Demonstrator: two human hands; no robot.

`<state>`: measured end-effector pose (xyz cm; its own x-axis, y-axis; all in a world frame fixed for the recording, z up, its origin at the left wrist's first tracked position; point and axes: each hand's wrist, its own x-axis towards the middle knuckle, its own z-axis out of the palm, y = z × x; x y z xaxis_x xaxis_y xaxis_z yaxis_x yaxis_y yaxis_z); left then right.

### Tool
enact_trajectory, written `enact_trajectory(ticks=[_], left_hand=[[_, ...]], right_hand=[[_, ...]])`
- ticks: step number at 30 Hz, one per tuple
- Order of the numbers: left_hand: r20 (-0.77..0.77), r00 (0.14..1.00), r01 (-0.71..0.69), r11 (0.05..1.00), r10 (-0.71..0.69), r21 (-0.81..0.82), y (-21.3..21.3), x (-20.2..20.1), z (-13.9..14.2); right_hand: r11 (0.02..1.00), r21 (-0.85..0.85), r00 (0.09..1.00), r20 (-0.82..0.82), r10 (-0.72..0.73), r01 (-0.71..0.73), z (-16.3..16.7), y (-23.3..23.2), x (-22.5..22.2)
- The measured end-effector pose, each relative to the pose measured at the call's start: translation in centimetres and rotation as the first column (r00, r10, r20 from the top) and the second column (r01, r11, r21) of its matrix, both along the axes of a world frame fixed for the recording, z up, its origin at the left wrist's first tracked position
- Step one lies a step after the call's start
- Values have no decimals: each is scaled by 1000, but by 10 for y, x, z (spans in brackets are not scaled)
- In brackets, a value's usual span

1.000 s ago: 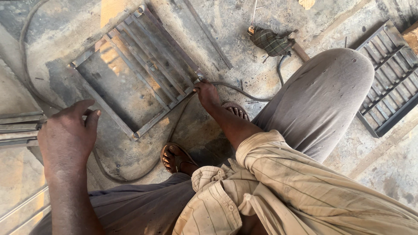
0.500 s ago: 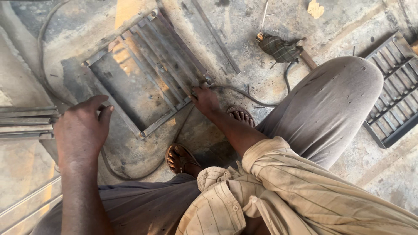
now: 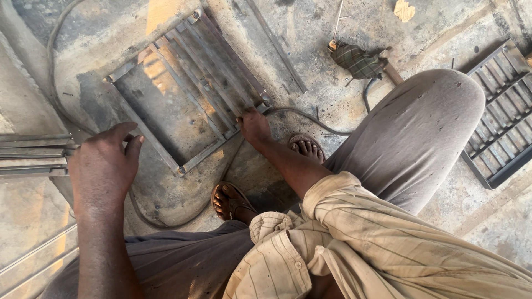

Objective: The person assembles a rectangular metal frame by placing short metal bars between two longer side rails on the floor. The person arranges the bars one by one to form a ladder-like structure.

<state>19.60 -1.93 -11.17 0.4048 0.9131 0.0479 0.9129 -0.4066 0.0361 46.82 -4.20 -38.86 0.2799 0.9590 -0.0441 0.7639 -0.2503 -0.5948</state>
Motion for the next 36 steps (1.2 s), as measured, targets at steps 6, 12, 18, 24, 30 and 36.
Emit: enact_trajectory(ticks=[6,12,18,24,30,36], left_hand=[[-19,999,-34,999,33,-40,-2,2,2],[-10,999,-33,999,33,-33,0,3,2],[-37,999,-15,1000,15,-14,0,1,1],[51,999,0,1000,-1,2,1,1,1],[26,1000,6,1000,-6,1,1,2,2],[-44,999,-22,999,20,-37,2,5,2]], right_hand=[[1000,5,1000,-12,-12,12,2,-1,1],[1000,-16,1000,-18,-10,10,6,-3,3],[999,33,1000,-4,-11,11,1,0,3],[998,70,1000,-9,8,-7,-1,-1,4],[992,121,999,-52,-10,17,1,-1,3],[1000,21,1000,-18,-19,19,2,3,4]])
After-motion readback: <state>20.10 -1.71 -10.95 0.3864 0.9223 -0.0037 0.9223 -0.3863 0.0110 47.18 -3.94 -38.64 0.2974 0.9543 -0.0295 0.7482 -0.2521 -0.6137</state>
